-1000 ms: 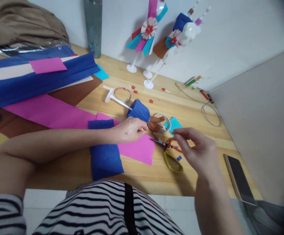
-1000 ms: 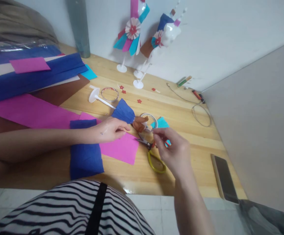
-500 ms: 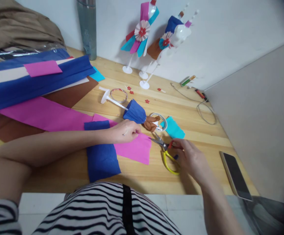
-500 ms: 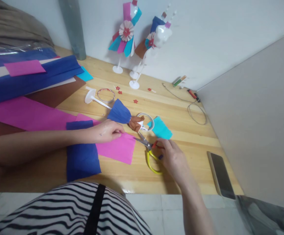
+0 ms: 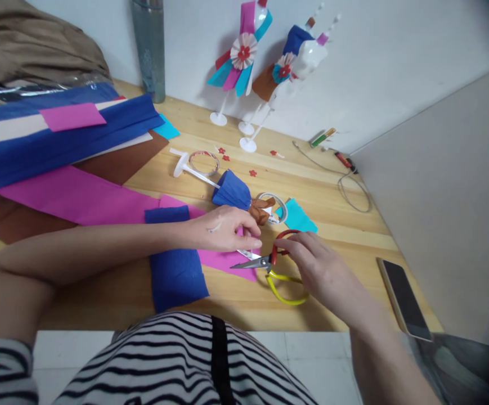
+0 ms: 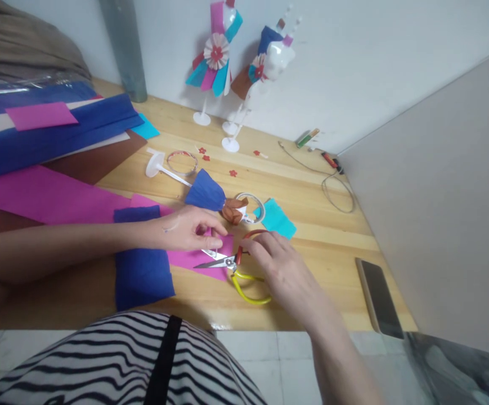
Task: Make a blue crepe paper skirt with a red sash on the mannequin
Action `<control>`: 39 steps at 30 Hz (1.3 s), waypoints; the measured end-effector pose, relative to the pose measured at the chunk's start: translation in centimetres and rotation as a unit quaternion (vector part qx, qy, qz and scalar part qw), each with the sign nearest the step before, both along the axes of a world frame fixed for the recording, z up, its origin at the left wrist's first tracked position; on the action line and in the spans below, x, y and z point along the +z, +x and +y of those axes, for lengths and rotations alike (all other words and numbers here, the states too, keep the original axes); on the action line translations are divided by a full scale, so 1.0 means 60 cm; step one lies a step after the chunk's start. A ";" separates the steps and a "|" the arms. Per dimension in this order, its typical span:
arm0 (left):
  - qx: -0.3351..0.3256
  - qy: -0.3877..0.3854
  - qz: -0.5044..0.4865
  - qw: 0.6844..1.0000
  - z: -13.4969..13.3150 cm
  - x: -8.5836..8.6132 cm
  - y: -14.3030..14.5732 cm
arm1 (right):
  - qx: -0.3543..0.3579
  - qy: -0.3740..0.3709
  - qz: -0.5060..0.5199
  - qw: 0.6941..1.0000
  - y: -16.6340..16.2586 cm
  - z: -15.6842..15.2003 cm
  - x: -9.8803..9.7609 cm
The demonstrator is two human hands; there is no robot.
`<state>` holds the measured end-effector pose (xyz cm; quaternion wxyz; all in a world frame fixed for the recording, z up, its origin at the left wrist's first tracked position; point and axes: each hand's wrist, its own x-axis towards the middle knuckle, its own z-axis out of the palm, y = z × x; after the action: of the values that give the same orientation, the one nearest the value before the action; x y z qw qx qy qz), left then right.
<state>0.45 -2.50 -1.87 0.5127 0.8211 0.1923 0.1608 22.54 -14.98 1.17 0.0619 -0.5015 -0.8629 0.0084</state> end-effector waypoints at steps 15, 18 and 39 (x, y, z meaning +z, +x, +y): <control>0.040 -0.009 0.018 0.999 0.007 0.004 -0.001 | -0.001 -0.024 0.002 1.000 0.015 0.009 0.004; 0.090 -0.064 -0.003 0.994 0.017 0.005 0.001 | 0.003 -0.048 0.001 0.999 0.045 0.012 -0.006; 0.184 -0.112 -0.135 0.967 0.017 0.006 -0.003 | -0.264 -0.205 0.583 0.740 -0.083 0.071 -0.037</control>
<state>0.27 -1.51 -1.53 0.5841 0.6799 0.2860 0.3388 17.56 -10.71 -1.06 0.4488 -0.6070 -0.4682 0.4592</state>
